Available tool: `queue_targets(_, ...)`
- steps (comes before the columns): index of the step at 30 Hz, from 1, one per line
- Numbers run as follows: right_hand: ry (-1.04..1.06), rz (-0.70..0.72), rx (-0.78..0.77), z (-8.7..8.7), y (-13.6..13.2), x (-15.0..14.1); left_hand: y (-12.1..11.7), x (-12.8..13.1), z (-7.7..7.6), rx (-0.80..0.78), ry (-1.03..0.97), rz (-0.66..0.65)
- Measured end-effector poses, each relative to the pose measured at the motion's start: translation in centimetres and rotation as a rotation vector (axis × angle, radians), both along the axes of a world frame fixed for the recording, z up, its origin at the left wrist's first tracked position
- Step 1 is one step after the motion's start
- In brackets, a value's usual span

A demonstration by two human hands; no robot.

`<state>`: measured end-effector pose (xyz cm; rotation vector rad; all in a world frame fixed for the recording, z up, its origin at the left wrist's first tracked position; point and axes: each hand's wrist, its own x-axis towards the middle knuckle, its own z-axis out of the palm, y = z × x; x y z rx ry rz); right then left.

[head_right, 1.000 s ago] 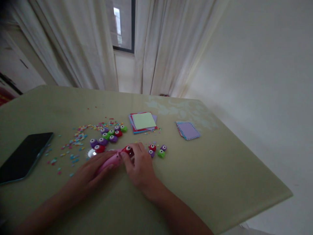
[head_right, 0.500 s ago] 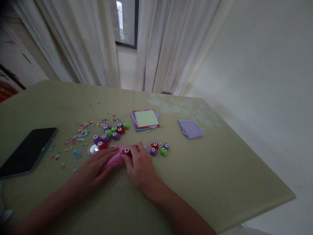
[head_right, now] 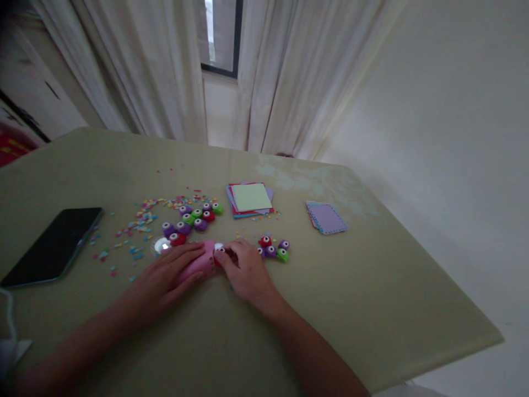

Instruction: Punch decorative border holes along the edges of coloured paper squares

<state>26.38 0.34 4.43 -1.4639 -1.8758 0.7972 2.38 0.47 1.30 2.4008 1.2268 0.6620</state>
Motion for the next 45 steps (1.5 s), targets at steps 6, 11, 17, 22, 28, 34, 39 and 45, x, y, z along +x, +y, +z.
queue_targets(6, -0.012, -0.03, -0.02, -0.6, 0.4, 0.3, 0.0, -0.1, -0.5, 0.021, 0.023, -0.015)
queue_targets(11, -0.003, -0.01, -0.038, -0.6, 0.5, 0.3, 0.0, -0.1, -0.8, 0.039, 0.011, -0.016)
queue_targets(17, 0.033, -0.002, -0.019, -0.6, 0.4, 0.3, -0.1, -0.1, -0.8, 0.045, 0.02, -0.012)
queue_targets(22, 0.049, 0.053, -0.021, -0.6, 0.5, 0.7, -0.2, -0.1, -1.0, 0.077, 0.037, -0.008)
queue_targets(28, 0.049, 0.058, -0.028, -0.6, 0.6, 0.8, -0.3, 0.0, -1.1, 0.103, 0.06, -0.01)
queue_targets(34, -0.007, 0.071, -0.017, -0.5, 0.4, 0.7, -0.5, 0.1, -1.2, 0.131, 0.103, 0.017)
queue_targets(39, 0.027, 0.102, -0.045, -0.4, 0.5, 0.9, -0.6, 0.1, -1.0, 0.152, 0.137, 0.042)
queue_targets(45, 0.121, 0.097, -0.095, -0.3, 0.7, 1.0, -0.5, -0.1, -0.9, 0.121, 0.13, 0.003)
